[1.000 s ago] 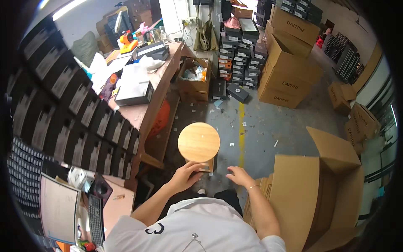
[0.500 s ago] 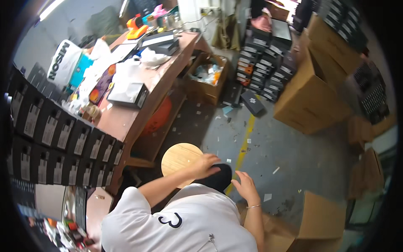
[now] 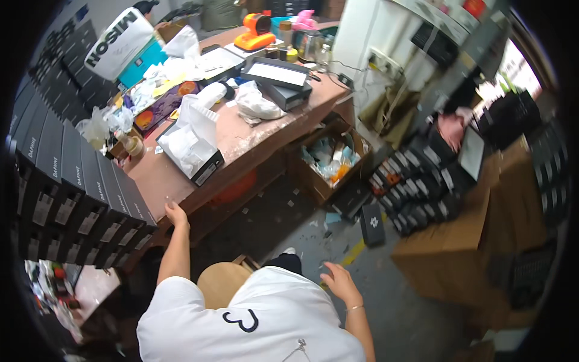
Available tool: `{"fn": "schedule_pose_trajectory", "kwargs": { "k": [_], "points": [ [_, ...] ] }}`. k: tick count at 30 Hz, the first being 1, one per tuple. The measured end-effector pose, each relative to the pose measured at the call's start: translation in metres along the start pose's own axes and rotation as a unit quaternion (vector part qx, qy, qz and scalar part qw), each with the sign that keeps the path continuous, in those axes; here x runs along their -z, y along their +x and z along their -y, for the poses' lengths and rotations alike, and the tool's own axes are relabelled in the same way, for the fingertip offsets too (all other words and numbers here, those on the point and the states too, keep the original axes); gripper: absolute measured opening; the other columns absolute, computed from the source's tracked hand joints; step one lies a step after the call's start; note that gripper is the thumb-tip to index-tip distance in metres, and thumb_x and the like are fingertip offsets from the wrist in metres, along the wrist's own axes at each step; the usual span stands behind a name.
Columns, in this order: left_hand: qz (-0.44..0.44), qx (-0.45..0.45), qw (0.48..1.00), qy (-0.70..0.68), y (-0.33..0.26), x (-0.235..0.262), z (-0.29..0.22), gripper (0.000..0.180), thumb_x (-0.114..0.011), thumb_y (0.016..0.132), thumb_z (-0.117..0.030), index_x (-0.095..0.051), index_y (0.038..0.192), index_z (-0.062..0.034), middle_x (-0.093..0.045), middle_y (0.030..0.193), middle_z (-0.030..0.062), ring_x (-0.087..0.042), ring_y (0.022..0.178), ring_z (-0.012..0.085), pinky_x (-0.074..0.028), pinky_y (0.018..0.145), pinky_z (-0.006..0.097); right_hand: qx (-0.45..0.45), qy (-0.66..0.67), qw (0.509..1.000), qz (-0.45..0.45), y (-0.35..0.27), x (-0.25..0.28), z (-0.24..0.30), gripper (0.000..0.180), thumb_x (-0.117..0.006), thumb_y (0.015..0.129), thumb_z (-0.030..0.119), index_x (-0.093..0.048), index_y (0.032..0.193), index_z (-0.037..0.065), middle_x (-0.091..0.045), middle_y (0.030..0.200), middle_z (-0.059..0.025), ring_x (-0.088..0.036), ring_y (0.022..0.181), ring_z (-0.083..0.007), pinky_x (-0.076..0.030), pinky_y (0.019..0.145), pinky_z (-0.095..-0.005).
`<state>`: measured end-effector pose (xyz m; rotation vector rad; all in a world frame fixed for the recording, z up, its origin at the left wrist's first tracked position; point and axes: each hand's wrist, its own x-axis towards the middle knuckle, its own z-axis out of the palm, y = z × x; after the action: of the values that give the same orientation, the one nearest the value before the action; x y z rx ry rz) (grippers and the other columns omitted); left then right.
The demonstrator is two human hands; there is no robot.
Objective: Wrapping finished shoes in paper and packing them into boxes for shipment.
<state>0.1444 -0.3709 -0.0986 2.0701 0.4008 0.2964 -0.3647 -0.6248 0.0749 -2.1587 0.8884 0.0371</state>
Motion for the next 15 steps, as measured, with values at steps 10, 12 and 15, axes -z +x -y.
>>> {"fn": "schedule_pose_trajectory", "kwargs": {
  "k": [10, 12, 15],
  "points": [
    [0.067, -0.338, 0.926, 0.153, 0.093, -0.024, -0.111, 0.045, -0.051, 0.094, -0.024, -0.047, 0.131, 0.0014, -0.04, 0.138, 0.0267, -0.032, 0.133, 0.0414, -0.029, 0.11, 0.046, 0.156, 0.076, 0.982, 0.073, 0.272, 0.083, 0.051, 0.043, -0.067, 0.084, 0.013, -0.055, 0.122, -0.002, -0.063, 0.11, -0.0166, -0.067, 0.088, -0.021, -0.052, 0.079, -0.0305],
    [0.071, -0.405, 0.887, 0.209, 0.094, -0.048, -0.112, 0.046, -0.055, 0.09, -0.023, -0.049, 0.129, -0.0011, -0.04, 0.139, 0.0274, -0.032, 0.133, 0.0441, -0.029, 0.109, 0.051, 0.168, 0.086, 0.976, 0.107, 0.318, 0.085, 0.061, 0.043, -0.068, 0.085, 0.013, -0.054, 0.123, -0.002, -0.063, 0.113, -0.0165, -0.066, 0.092, -0.0197, -0.051, 0.081, -0.0303],
    [0.141, -0.388, 0.864, 0.29, 0.065, -0.071, -0.164, 0.05, -0.058, 0.089, -0.033, -0.05, 0.13, -0.0058, -0.04, 0.142, 0.0204, -0.025, 0.139, 0.038, -0.021, 0.11, 0.058, 0.191, 0.143, 0.966, 0.096, 0.398, 0.082, 0.075, 0.04, -0.066, 0.087, 0.013, -0.055, 0.123, -0.001, -0.064, 0.111, -0.0156, -0.065, 0.096, -0.0201, -0.05, 0.084, -0.03]
  ]
}}
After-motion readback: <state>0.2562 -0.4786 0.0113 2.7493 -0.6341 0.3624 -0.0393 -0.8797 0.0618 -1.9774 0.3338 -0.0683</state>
